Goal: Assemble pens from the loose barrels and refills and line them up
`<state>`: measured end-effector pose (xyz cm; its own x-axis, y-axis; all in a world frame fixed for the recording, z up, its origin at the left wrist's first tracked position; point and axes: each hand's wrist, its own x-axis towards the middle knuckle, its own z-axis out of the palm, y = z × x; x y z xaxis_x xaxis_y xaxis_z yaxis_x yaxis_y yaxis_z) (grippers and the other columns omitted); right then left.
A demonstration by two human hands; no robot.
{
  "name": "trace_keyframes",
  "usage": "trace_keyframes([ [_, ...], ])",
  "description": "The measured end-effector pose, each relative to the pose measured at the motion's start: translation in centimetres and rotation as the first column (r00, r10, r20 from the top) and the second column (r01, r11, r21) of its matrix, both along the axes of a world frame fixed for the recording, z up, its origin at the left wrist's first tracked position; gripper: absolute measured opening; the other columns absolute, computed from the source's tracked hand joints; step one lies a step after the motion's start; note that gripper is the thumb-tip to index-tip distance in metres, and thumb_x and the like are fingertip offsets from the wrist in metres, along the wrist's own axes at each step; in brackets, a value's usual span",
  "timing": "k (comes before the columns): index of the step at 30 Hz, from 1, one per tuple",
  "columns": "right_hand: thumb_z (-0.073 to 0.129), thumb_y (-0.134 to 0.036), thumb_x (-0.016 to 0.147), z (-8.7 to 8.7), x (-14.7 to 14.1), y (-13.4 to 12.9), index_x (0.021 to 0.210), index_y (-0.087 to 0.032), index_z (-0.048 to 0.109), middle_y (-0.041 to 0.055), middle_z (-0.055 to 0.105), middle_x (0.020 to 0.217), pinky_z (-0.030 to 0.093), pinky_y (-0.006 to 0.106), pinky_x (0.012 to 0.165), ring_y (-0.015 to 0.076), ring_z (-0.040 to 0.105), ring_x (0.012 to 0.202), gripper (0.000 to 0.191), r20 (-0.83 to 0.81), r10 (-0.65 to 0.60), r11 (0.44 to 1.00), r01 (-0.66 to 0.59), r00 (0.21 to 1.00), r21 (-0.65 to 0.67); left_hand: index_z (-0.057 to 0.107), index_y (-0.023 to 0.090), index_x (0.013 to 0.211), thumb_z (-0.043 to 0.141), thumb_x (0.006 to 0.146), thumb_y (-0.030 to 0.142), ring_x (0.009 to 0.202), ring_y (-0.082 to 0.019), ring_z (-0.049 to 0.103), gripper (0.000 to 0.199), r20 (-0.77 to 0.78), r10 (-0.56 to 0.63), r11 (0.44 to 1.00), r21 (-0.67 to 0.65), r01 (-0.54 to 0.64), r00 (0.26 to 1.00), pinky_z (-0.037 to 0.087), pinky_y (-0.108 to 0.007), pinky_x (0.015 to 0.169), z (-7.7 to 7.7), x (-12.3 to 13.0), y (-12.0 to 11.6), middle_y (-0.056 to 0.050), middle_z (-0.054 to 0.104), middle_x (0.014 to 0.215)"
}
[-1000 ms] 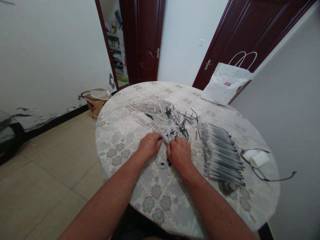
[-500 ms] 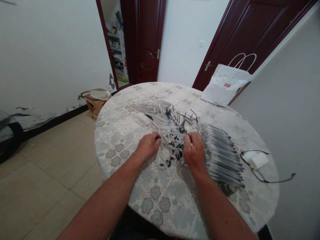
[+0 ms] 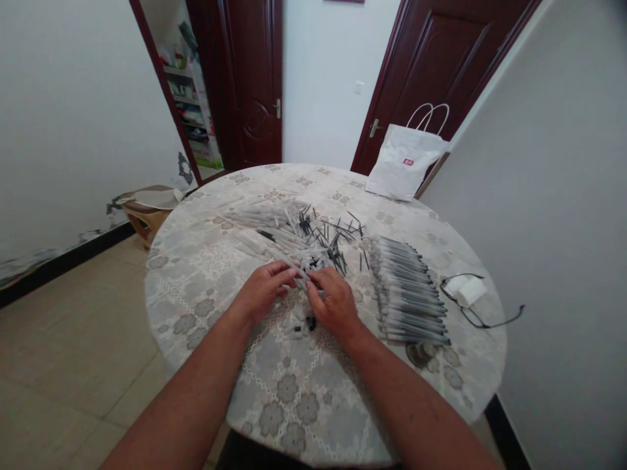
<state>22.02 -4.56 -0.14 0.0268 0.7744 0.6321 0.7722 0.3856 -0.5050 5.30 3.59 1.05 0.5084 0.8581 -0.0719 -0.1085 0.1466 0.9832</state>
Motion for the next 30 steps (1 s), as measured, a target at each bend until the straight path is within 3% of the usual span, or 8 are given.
trace_keyframes([
  [4,0.056,-0.022,0.095,0.6,0.8,0.1,0.119,-0.018,0.069,0.0097,0.068,0.105,0.049,0.035,0.094,0.0226,0.061,0.102,0.027,0.140,0.030,1.000,-0.031,0.990,0.001,0.070,0.015,0.096,0.082,0.076,0.036,0.076,-0.017,0.068,0.031,0.150,0.070,0.983,-0.181,-0.042,0.986,0.045,-0.020,0.051,-0.1,0.0,0.3,-0.008,0.071,0.090],
  [8,0.047,-0.015,0.098,1.0,4.1,0.7,0.118,-0.015,0.069,0.0129,0.067,0.111,0.046,0.035,0.100,0.0234,0.059,0.110,0.029,0.195,-0.250,0.963,0.264,0.949,-0.048,0.063,0.016,0.090,0.079,0.078,0.034,0.077,-0.019,0.072,0.027,0.220,0.166,0.965,-0.236,-0.113,0.961,0.052,-0.022,0.051,0.1,0.1,0.6,-0.007,0.072,0.092],
  [11,0.045,-0.014,0.099,0.9,6.6,1.1,0.114,-0.013,0.069,0.0155,0.067,0.107,0.046,0.034,0.093,0.0244,0.063,0.103,0.028,0.349,-0.447,0.808,0.539,0.824,-0.238,0.059,0.018,0.092,0.077,0.079,0.034,0.078,-0.021,0.074,0.027,0.241,0.206,0.956,-0.256,-0.142,0.948,0.054,-0.023,0.050,0.1,0.1,0.7,-0.007,0.072,0.093],
  [13,0.047,-0.017,0.099,0.7,7.5,1.2,0.107,-0.013,0.070,0.0159,0.068,0.102,0.047,0.032,0.086,0.0242,0.066,0.096,0.025,0.478,-0.435,0.690,0.623,0.764,-0.369,0.058,0.019,0.093,0.075,0.080,0.035,0.079,-0.021,0.074,0.027,0.231,0.204,0.957,-0.251,-0.144,0.951,0.056,-0.024,0.051,-0.1,0.2,0.7,-0.007,0.072,0.095],
  [15,0.048,-0.021,0.100,0.4,7.6,1.2,0.104,-0.014,0.071,0.0159,0.070,0.100,0.046,0.031,0.082,0.0236,0.068,0.093,0.024,0.557,-0.373,0.619,0.646,0.742,-0.446,0.057,0.019,0.092,0.073,0.081,0.038,0.078,-0.022,0.074,0.027,0.170,0.224,0.959,-0.214,-0.186,0.960,0.056,-0.025,0.052,-0.4,0.3,0.7,-0.007,0.072,0.094],
  [20,0.049,-0.028,0.100,-0.1,7.1,1.2,0.106,-0.014,0.070,0.0162,0.071,0.104,0.045,0.030,0.081,0.0240,0.069,0.096,0.026,0.599,-0.318,0.608,0.643,0.735,-0.466,0.059,0.018,0.087,0.067,0.083,0.044,0.077,-0.019,0.070,0.027,0.028,0.470,0.882,0.018,-0.470,0.882,0.053,-0.025,0.054,-1.4,0.1,1.6,-0.006,0.070,0.085],
  [23,0.050,-0.032,0.100,-0.3,7.0,1.4,0.107,-0.014,0.070,0.0162,0.071,0.105,0.046,0.031,0.083,0.0248,0.068,0.098,0.028,0.602,-0.321,0.601,0.649,0.731,-0.468,0.059,0.018,0.083,0.067,0.080,0.041,0.072,-0.017,0.066,0.025,0.069,0.583,0.812,-0.002,-0.584,0.810,0.052,-0.026,0.059,-1.7,-0.1,2.2,-0.004,0.068,0.080],
  [30,0.050,-0.037,0.100,-0.3,6.8,1.7,0.108,-0.014,0.069,0.0168,0.072,0.107,0.047,0.031,0.084,0.0253,0.069,0.100,0.031,0.592,-0.333,0.586,0.653,0.734,-0.481,0.059,0.017,0.080,0.072,0.074,0.043,0.069,-0.016,0.063,0.029,0.111,0.546,0.837,-0.103,-0.537,0.830,0.053,-0.031,0.070,-1.7,0.2,1.9,-0.003,0.066,0.076],
])
